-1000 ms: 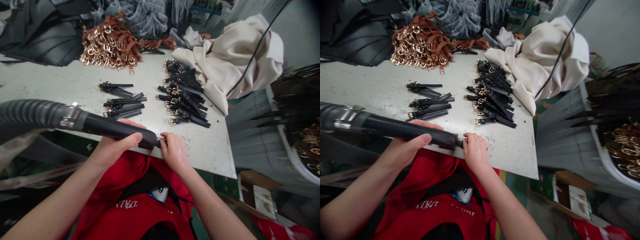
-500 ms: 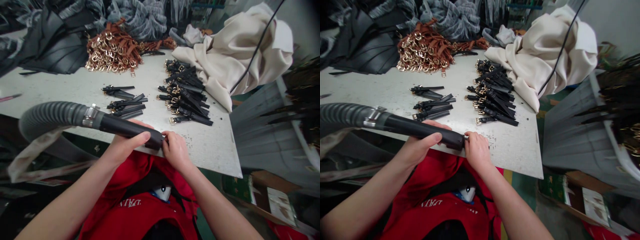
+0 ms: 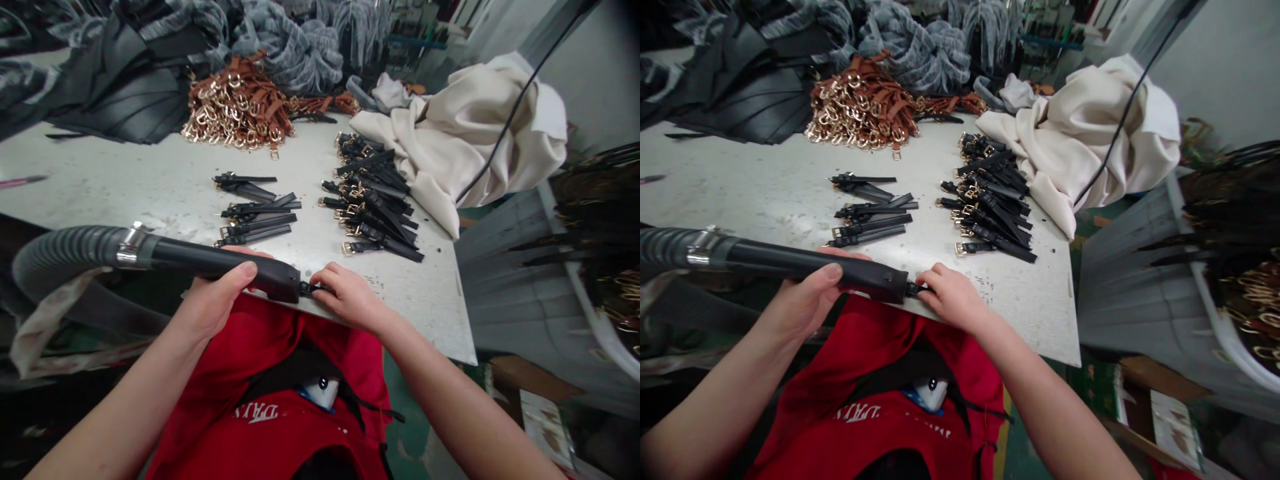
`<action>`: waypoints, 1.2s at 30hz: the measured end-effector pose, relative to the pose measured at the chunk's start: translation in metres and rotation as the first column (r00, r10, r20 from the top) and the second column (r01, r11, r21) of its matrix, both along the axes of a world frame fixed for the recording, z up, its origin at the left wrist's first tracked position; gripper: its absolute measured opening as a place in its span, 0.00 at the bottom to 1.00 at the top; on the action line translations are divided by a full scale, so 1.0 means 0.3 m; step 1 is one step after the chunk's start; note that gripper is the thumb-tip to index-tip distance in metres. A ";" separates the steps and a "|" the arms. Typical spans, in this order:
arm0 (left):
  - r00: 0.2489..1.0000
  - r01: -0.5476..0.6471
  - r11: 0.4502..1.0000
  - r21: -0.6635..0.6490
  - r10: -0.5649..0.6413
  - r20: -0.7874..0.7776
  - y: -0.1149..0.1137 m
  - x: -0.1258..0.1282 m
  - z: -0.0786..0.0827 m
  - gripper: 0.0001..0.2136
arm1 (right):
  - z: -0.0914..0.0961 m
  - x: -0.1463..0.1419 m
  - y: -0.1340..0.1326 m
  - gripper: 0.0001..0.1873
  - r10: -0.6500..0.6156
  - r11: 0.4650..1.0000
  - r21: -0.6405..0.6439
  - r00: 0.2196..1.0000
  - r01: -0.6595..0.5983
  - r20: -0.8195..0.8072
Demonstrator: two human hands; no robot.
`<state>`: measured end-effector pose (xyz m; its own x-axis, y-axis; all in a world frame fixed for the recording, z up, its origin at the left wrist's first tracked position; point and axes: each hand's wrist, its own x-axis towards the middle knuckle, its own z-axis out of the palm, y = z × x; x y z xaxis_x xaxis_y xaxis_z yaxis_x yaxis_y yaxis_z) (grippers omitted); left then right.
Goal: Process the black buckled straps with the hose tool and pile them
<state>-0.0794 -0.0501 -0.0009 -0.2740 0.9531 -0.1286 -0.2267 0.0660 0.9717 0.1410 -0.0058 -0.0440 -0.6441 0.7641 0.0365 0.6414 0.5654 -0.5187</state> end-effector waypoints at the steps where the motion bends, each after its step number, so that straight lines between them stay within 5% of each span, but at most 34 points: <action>1: 1.000 0.000 1.000 0.003 0.000 0.007 0.000 0.000 -0.002 0.14 | 0.009 0.000 0.012 0.07 0.033 0.999 -0.026 0.999 -0.033 -0.001; 5: 1.000 0.022 1.000 0.014 -0.022 -0.002 -0.002 -0.007 -0.006 0.13 | 0.026 -0.003 0.040 0.04 0.082 0.993 -0.083 0.996 -0.078 0.041; 11: 0.997 0.054 0.999 0.002 -0.054 0.052 -0.011 -0.014 -0.006 0.12 | 0.000 0.016 0.032 0.05 -0.050 0.987 -0.156 0.999 0.047 -0.015; 17: 1.000 0.011 1.000 0.002 -0.011 -0.001 -0.017 0.004 0.006 0.13 | 0.015 0.021 0.045 0.10 0.159 0.984 0.066 0.983 -0.166 0.093; 22: 1.000 0.026 0.999 0.044 -0.026 -0.003 -0.026 -0.006 -0.004 0.12 | 0.049 0.027 0.004 0.09 -0.021 0.988 0.154 0.989 -0.002 0.145; 28: 0.999 0.049 0.995 0.087 -0.049 -0.007 -0.041 0.008 -0.026 0.11 | -0.026 0.043 -0.098 0.07 -0.192 0.974 0.136 0.979 0.182 0.064; 36: 0.941 0.291 0.954 0.073 -0.272 -0.199 -0.013 0.057 -0.012 0.11 | -0.073 0.034 -0.103 0.08 -0.234 0.966 0.103 0.972 0.235 -0.026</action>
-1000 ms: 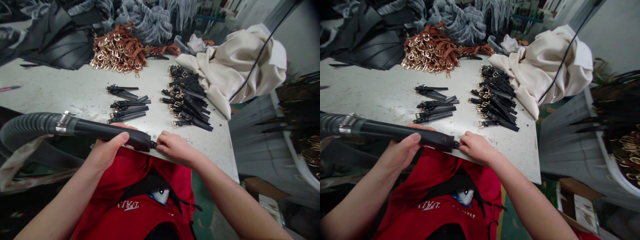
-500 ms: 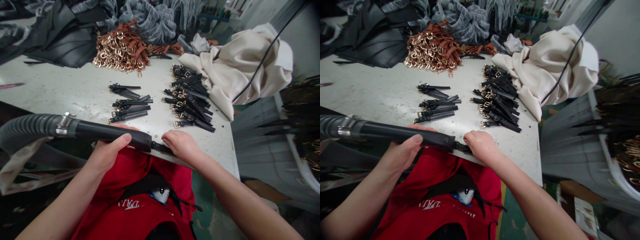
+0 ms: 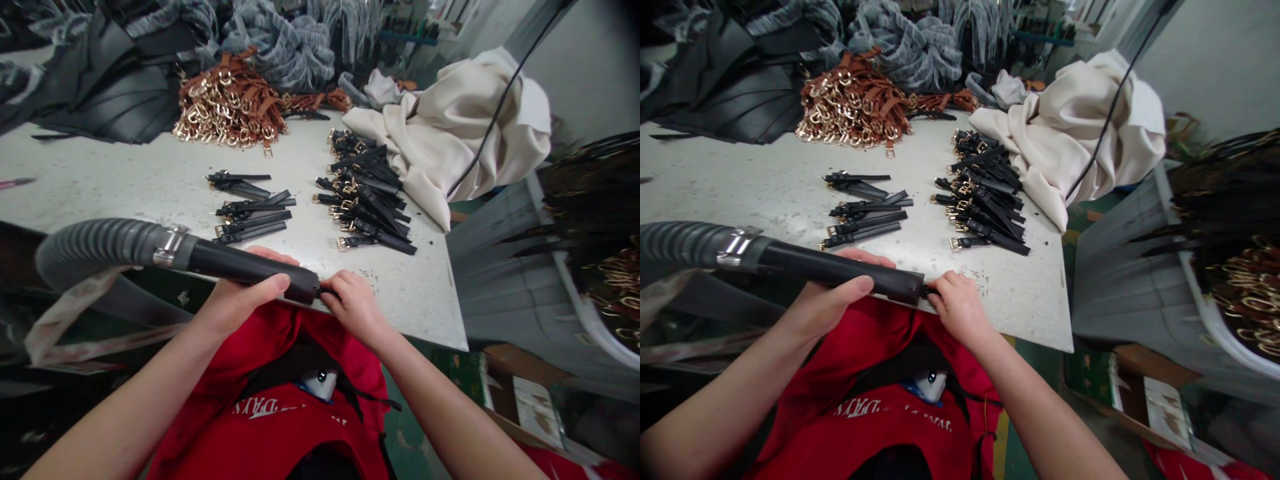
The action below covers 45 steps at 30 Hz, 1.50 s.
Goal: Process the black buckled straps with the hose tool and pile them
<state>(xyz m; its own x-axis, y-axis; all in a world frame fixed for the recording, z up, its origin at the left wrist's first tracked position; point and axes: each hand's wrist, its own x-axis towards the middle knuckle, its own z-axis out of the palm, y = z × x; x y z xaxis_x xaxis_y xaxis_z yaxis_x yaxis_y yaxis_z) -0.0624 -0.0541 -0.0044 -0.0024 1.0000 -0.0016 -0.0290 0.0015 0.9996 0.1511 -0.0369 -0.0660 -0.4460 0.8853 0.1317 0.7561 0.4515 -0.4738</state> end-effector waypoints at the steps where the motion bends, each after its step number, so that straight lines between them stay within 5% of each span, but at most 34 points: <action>1: 1.000 -0.006 1.000 0.006 0.006 -0.016 0.001 -0.004 0.004 0.11 | 0.000 0.000 0.001 0.08 0.004 1.000 0.000 1.000 -0.004 -0.002; 8: 0.999 0.043 0.999 -0.006 -0.043 0.006 0.007 0.025 0.017 0.11 | -0.009 0.006 -0.004 0.08 0.030 0.999 0.038 0.999 -0.028 -0.042; 15: 0.969 -0.177 0.982 -0.071 0.187 0.164 -0.036 -0.076 0.017 0.11 | -0.010 -0.003 -0.013 0.09 0.012 0.998 0.056 1.000 -0.012 0.000; 21: 0.937 -0.260 0.963 -0.073 0.269 0.221 -0.105 -0.128 0.012 0.12 | -0.006 -0.012 -0.005 0.07 -0.018 0.999 0.048 1.000 0.019 -0.010; 29: 0.948 -0.250 0.968 -0.031 0.251 0.194 -0.116 -0.119 0.024 0.13 | 0.007 -0.028 -0.013 0.04 0.023 0.981 0.192 0.999 -0.028 0.026; 35: 0.976 -0.195 0.981 0.010 0.193 0.099 -0.129 -0.092 0.006 0.10 | -0.012 -0.015 -0.046 0.02 0.010 0.997 0.081 0.990 0.001 -0.140; 45: 0.998 0.035 0.997 0.069 -0.030 -0.063 -0.081 -0.010 -0.005 0.10 | -0.004 -0.015 -0.042 0.07 -0.040 0.999 0.003 0.983 0.042 -0.181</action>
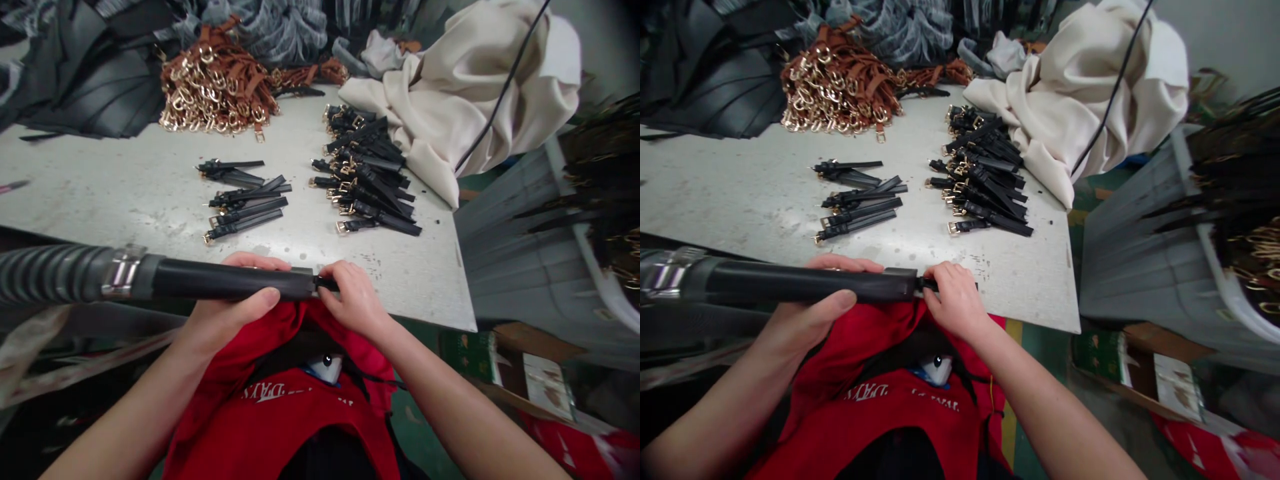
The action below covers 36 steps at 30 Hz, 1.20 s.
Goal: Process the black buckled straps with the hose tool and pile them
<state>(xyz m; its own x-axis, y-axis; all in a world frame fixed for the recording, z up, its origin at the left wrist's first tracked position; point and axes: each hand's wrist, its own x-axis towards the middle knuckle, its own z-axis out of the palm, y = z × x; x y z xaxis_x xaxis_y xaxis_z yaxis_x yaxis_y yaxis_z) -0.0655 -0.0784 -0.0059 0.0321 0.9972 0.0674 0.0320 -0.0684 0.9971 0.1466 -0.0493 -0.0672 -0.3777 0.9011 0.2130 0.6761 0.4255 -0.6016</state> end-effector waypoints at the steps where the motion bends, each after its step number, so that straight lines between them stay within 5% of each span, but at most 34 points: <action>1: 1.000 -0.010 1.000 -0.001 0.010 0.002 -0.001 0.003 0.004 0.10 | -0.001 0.000 -0.001 0.08 -0.003 1.000 0.001 1.000 0.003 -0.003; 7: 0.998 -0.054 0.998 -0.016 0.054 0.012 -0.001 0.042 0.023 0.11 | -0.003 0.002 -0.002 0.12 -0.008 1.000 0.005 1.000 0.008 0.002; 12: 0.929 -0.314 0.945 -0.090 0.325 0.174 -0.007 -0.057 0.036 0.11 | 0.003 0.000 0.000 0.12 0.024 0.999 0.024 0.999 -0.025 0.049; 16: 0.897 -0.378 0.917 -0.128 0.397 0.196 -0.043 -0.124 0.034 0.10 | 0.001 -0.006 -0.002 0.11 -0.006 0.999 0.050 0.996 0.002 0.087; 25: 0.904 -0.307 0.943 -0.129 0.332 0.269 -0.083 -0.101 0.048 0.12 | 0.002 -0.021 -0.006 0.03 -0.040 0.994 0.109 0.991 0.026 0.125; 32: 0.974 -0.182 0.982 -0.045 0.186 0.128 -0.041 0.046 0.048 0.10 | -0.018 -0.020 -0.023 0.05 -0.052 0.986 0.166 0.988 0.028 0.148; 36: 0.972 -0.224 0.971 -0.077 0.229 0.053 -0.026 0.054 0.062 0.11 | -0.030 -0.019 -0.029 0.05 -0.061 0.977 0.209 0.991 0.035 0.116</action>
<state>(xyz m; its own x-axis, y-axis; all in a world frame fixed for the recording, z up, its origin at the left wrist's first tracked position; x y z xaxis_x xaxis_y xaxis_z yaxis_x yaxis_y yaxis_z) -0.0492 -0.0862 0.0125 -0.1971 0.9804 -0.0082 -0.0228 0.0038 0.9997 0.1410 -0.0581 -0.0762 -0.3695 0.8604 0.3510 0.7613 0.4969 -0.4165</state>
